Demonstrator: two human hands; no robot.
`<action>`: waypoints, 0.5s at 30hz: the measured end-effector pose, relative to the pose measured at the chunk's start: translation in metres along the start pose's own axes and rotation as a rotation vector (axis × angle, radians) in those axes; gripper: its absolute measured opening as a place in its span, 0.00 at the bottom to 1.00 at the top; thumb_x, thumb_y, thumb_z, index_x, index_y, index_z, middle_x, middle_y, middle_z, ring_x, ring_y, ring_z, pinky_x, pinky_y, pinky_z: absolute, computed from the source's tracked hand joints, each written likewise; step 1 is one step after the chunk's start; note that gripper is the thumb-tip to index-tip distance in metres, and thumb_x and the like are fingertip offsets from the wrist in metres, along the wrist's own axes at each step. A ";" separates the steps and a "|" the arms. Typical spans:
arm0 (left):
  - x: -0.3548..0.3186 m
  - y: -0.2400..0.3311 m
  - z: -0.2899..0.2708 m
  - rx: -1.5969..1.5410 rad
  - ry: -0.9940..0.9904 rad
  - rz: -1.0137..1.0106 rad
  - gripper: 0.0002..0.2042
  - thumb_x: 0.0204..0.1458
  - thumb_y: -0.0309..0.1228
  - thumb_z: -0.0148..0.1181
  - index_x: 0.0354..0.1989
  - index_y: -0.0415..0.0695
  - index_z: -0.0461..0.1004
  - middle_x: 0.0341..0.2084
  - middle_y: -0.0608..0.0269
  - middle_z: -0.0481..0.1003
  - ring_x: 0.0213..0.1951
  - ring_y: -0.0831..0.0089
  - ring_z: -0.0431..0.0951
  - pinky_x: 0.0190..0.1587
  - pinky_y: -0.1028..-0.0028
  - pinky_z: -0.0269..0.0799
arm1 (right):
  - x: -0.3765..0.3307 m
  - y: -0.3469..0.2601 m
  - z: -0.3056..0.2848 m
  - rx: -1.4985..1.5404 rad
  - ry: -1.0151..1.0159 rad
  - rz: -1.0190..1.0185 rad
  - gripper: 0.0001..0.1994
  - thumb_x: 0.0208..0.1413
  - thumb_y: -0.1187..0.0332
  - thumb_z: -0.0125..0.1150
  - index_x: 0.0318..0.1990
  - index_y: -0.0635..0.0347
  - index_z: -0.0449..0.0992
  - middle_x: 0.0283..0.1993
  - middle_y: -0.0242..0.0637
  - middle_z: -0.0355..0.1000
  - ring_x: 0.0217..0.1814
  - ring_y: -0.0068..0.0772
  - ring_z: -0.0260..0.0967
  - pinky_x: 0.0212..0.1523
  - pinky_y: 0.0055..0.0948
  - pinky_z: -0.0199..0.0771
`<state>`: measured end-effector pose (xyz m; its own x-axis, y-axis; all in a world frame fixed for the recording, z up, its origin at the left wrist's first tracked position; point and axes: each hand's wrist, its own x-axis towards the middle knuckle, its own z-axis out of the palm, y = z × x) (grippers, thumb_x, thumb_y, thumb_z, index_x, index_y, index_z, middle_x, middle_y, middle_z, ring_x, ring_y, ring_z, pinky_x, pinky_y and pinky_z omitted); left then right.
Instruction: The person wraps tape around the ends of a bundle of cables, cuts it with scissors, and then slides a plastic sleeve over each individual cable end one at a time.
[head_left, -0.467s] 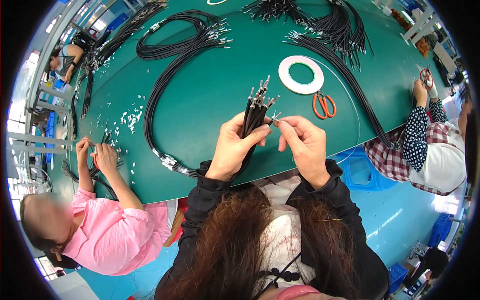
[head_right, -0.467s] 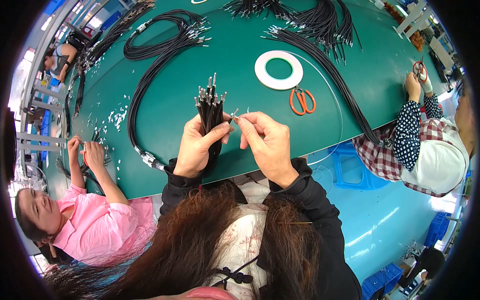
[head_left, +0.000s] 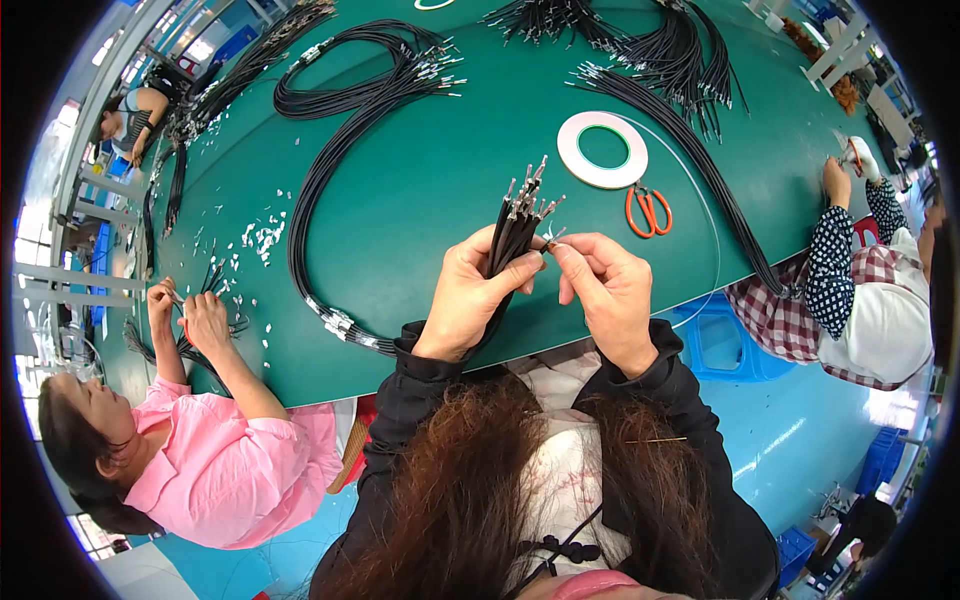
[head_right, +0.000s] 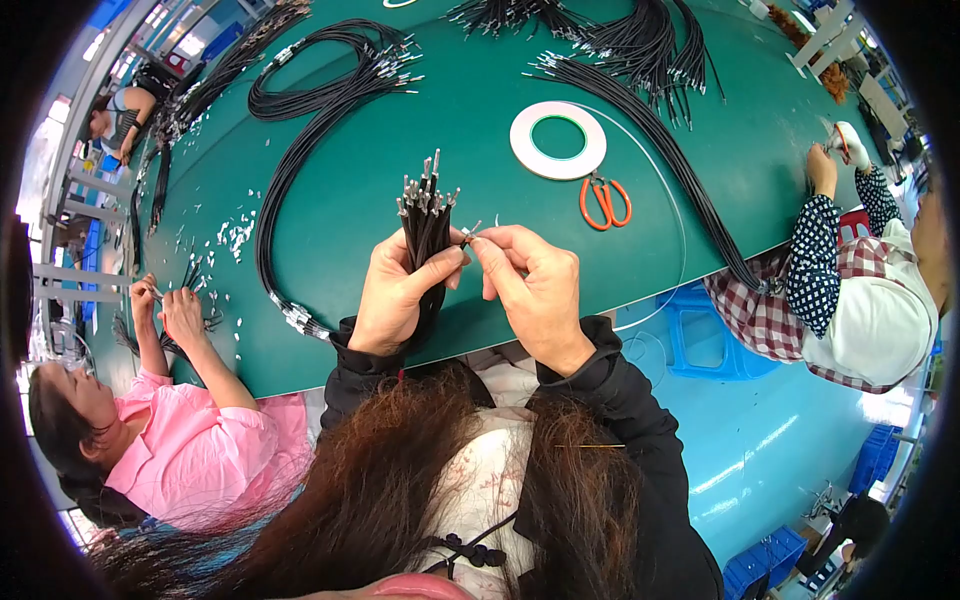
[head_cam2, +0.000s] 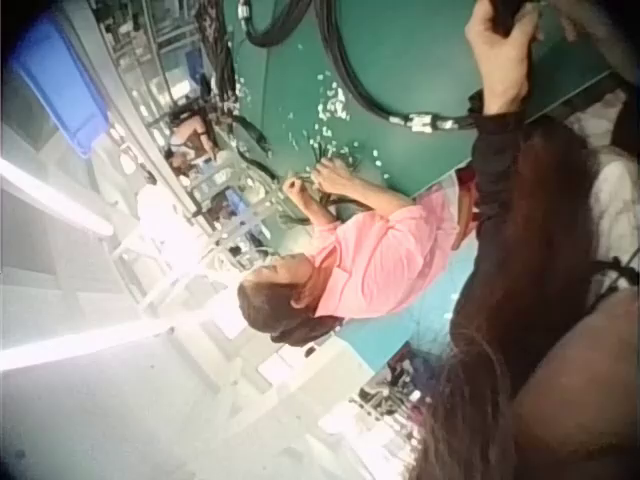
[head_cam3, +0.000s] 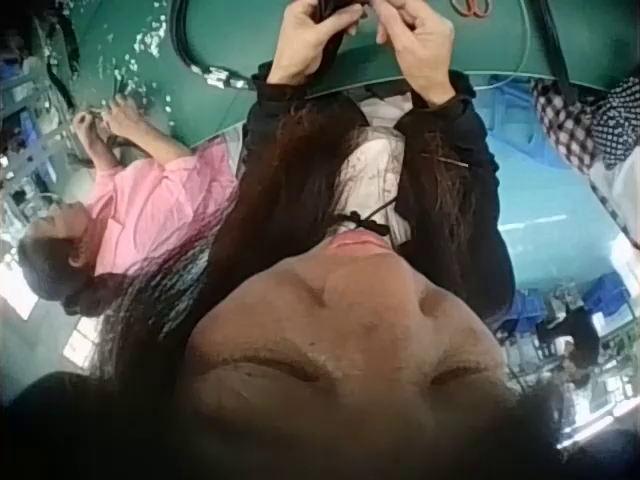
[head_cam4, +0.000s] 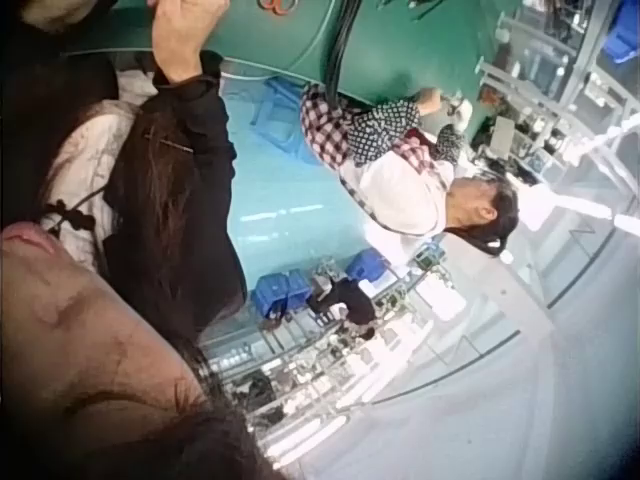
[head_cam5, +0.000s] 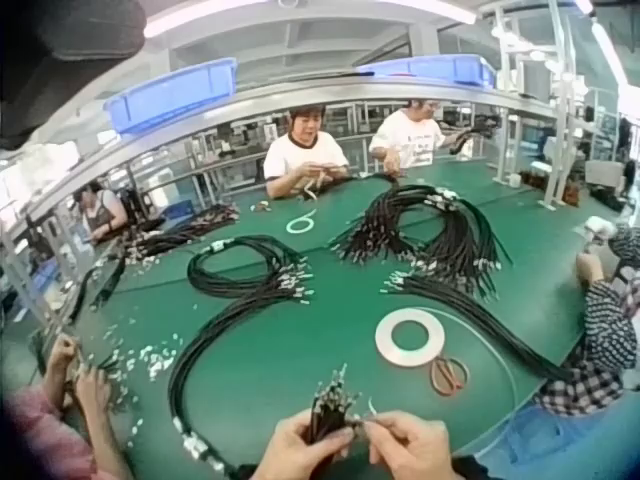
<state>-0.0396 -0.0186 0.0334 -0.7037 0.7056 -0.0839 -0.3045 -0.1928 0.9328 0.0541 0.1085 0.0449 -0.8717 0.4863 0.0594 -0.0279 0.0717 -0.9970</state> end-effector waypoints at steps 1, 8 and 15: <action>0.000 0.000 0.000 -0.003 0.000 -0.001 0.09 0.49 0.21 0.60 0.39 0.35 0.73 0.26 0.64 0.74 0.25 0.81 0.70 0.29 0.82 0.66 | 0.000 0.000 0.000 0.001 0.001 0.000 0.07 0.57 0.73 0.54 0.37 0.70 0.74 0.18 0.28 0.68 0.19 0.12 0.60 0.19 0.14 0.53; 0.001 0.000 0.000 0.001 -0.005 -0.004 0.09 0.48 0.21 0.60 0.39 0.35 0.73 0.27 0.64 0.74 0.25 0.81 0.71 0.29 0.82 0.67 | 0.001 -0.002 0.001 -0.008 0.019 -0.008 0.07 0.57 0.73 0.54 0.36 0.70 0.73 0.17 0.28 0.67 0.18 0.12 0.60 0.18 0.14 0.53; 0.001 0.000 0.001 0.031 0.002 -0.001 0.09 0.47 0.21 0.61 0.38 0.35 0.74 0.27 0.65 0.74 0.26 0.81 0.71 0.29 0.81 0.67 | 0.001 -0.002 0.003 0.015 0.028 0.010 0.07 0.56 0.74 0.55 0.36 0.70 0.73 0.17 0.28 0.67 0.18 0.12 0.60 0.18 0.14 0.53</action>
<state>-0.0398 -0.0175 0.0337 -0.7044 0.7046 -0.0856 -0.2850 -0.1703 0.9433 0.0519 0.1067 0.0466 -0.8581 0.5111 0.0501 -0.0263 0.0536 -0.9982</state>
